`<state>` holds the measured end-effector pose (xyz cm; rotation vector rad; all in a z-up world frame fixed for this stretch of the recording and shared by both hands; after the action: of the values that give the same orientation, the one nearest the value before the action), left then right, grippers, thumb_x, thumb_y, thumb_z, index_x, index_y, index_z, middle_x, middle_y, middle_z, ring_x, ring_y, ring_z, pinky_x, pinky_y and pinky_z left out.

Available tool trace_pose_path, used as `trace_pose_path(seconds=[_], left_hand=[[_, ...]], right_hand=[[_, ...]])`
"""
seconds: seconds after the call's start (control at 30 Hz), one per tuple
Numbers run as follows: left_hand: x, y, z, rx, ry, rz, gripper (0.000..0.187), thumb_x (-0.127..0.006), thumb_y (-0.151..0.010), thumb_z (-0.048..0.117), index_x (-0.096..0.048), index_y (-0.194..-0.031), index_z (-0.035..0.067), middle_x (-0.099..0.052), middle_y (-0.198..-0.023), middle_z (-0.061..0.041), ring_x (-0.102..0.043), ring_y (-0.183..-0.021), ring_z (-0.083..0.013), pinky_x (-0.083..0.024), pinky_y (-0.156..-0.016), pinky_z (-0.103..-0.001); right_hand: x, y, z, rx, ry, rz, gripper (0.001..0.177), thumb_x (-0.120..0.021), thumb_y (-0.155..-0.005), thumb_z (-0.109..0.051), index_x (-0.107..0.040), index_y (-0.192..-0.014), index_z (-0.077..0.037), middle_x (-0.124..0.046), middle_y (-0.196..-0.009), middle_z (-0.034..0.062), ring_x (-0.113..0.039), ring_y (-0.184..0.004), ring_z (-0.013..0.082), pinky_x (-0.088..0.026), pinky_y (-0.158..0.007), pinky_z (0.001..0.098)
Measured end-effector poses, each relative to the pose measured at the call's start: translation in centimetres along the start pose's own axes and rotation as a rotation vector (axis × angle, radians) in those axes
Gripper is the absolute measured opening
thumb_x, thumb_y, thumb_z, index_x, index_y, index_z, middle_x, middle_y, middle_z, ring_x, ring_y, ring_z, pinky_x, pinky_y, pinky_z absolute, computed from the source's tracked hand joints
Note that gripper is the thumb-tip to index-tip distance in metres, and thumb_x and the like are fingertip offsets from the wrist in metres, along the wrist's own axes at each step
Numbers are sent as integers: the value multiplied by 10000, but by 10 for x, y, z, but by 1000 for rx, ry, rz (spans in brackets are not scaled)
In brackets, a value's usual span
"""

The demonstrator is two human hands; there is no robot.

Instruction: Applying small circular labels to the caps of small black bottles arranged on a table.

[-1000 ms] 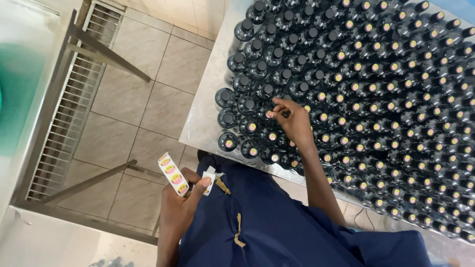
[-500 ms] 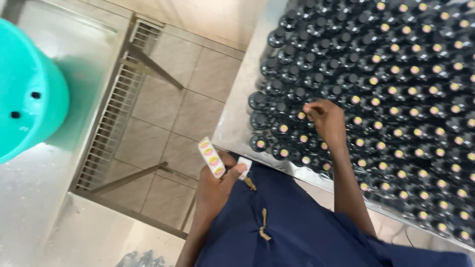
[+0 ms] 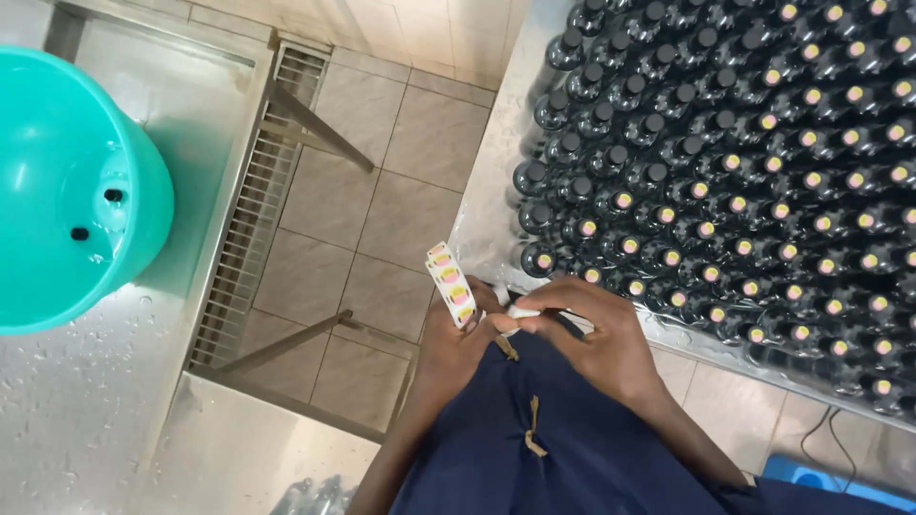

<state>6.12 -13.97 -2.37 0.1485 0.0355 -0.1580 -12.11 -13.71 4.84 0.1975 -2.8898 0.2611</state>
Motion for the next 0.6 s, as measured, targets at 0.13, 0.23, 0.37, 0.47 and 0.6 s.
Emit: trace_pose_path(seconds=[0.13,0.23,0.37,0.47,0.6], left_hand=[[5,0,19,-54,-22,-81,337,-828,-988,379,-806,-1144,80,-630,-919,-38,-478,-705,-98,-467,-668,-258],[4,4,27,-42,-120,-184,328,-780,-1024,341,-822,-1228,87,-612,-976,-59,-505,-810,-101,-483,-723,-281],[11,0,28,-64,-154,-176,215,-749,-1051,232,-837,-1174,80,-610,-1000,-98,-558,-876,-159,-472,-750,-322],[12,1,22,-101,-192,-184,196,-760,-1045,252,-828,-1140,95,-598,-1005,-90,-599,-910,-203,-508,-800,-360],[5,2,15,-113,-138,-222,238,-747,-1057,299,-787,-1166,91,-577,-991,-84,-618,-948,-239,-526,-855,-414]], right_hand=[[-4,12,13,-65,-36,116,249,-891,-842,14,-847,-1087,6,-825,-927,156,-801,-787,222,-691,-700,374],[-10,18,15,-132,-65,183,244,-878,-837,42,-814,-1069,80,-831,-939,221,-786,-783,260,-686,-734,452],[-16,18,6,-95,21,238,228,-890,-824,40,-829,-1044,48,-837,-936,200,-806,-765,281,-685,-712,450],[-19,18,-9,-67,135,290,209,-896,-830,32,-838,-1030,16,-820,-961,178,-808,-785,280,-686,-719,429],[-21,29,2,-91,82,304,170,-866,-861,56,-831,-1026,37,-808,-920,179,-806,-795,286,-676,-765,432]])
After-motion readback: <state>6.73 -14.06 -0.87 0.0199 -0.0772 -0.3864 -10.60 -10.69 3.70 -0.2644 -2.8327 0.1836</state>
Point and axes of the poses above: each hand's wrist, its own y-axis away from the middle knuckle, its own x-axis out of the back of the hand, z = x × y, the point moved 6 cm from there along -y, towards the middle knuckle
